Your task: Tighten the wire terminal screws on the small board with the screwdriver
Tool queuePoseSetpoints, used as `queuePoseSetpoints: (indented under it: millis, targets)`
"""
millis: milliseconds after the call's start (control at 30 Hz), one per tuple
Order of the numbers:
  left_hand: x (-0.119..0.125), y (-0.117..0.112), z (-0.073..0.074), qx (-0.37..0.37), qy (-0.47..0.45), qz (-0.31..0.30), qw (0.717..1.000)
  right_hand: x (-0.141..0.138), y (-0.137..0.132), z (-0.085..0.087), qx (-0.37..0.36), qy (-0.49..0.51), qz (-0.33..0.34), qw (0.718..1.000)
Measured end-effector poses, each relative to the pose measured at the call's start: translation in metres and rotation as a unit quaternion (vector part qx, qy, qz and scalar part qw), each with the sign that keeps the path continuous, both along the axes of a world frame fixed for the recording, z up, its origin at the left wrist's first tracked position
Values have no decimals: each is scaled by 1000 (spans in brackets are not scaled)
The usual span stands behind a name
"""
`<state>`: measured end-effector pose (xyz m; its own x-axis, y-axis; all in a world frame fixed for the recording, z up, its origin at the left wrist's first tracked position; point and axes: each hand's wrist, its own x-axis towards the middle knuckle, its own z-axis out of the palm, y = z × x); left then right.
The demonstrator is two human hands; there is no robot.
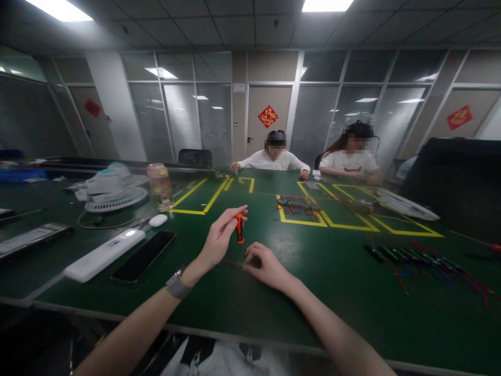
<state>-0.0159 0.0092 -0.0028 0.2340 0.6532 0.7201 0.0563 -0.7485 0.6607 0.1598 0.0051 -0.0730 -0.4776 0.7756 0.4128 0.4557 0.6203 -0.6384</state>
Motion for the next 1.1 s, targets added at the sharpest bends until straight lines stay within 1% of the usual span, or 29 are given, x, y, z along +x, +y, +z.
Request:
queuePoseSetpoints:
  millis: [33, 67, 100, 233, 267, 300, 333, 433, 467, 500, 600, 633, 667, 700, 800, 833, 867, 900, 1000, 1033, 1067, 1100]
  targets:
    - [0, 0, 0, -13, -7, -23, 1000, 0, 0, 0, 0, 0, 2, 1000]
    - [1, -1, 0, -18, -11, -33, 999, 0, 0, 0, 1, 0, 3, 1000]
    - [1, -1, 0, -14, -13, -27, 999, 0, 0, 0, 1, 1, 4, 1000]
    - [1, -3, 2, 59, 11, 74, 995, 1, 1, -2, 2, 6, 3, 1000]
    - [1, -3, 2, 68, 17, 82, 994, 1, 1, -2, 2, 7, 3, 1000]
    - [0, -4, 3, 66, 20, 74, 995, 1, 1, -2, 3, 7, 4, 1000]
    - [0, -4, 3, 52, 19, 51, 997, 1, 1, -2, 5, 6, 5, 1000]
    - [1, -4, 4, -15, 3, -44, 999, 2, 1, -2, 8, 3, 11, 1000]
    - [1, -3, 4, -25, -1, -53, 998, 2, 2, -2, 8, 3, 12, 1000]
    - [1, -3, 4, -23, -1, -41, 999, 2, 2, -2, 7, 3, 12, 1000]
    - [0, -2, 3, 35, 11, 67, 997, 2, 3, -4, 5, 4, 9, 1000]
    - [0, -2, 3, 50, 17, 92, 994, 2, 3, -4, 5, 4, 7, 1000]
    - [-1, -1, 3, 56, 20, 98, 993, 2, 3, -4, 4, 4, 7, 1000]
    - [-1, -1, 3, 52, 21, 84, 995, 2, 3, -4, 4, 3, 7, 1000]
    - [-1, 0, 2, 2, 2, -8, 1000, 2, 3, -4, 5, 2, 8, 1000]
    - [-1, 1, 2, -7, -3, -19, 1000, 2, 3, -4, 5, 2, 8, 1000]
    - [0, 1, 1, -4, -6, -8, 1000, 2, 3, -4, 5, 3, 7, 1000]
    - [0, 0, 1, 8, -6, 24, 1000, 2, 3, -4, 5, 2, 5, 1000]
    - [0, -1, 1, 62, -1, 169, 984, 1, 3, -4, 5, -2, 0, 1000]
    - [-1, -1, 1, 67, 2, 191, 979, 1, 3, -4, 5, -3, 0, 1000]
    - [-1, -1, 1, 61, 6, 188, 980, 1, 2, -4, 4, -4, -1, 1000]
    - [-1, 0, 1, 45, 9, 161, 986, 1, 2, -4, 2, -4, -1, 1000]
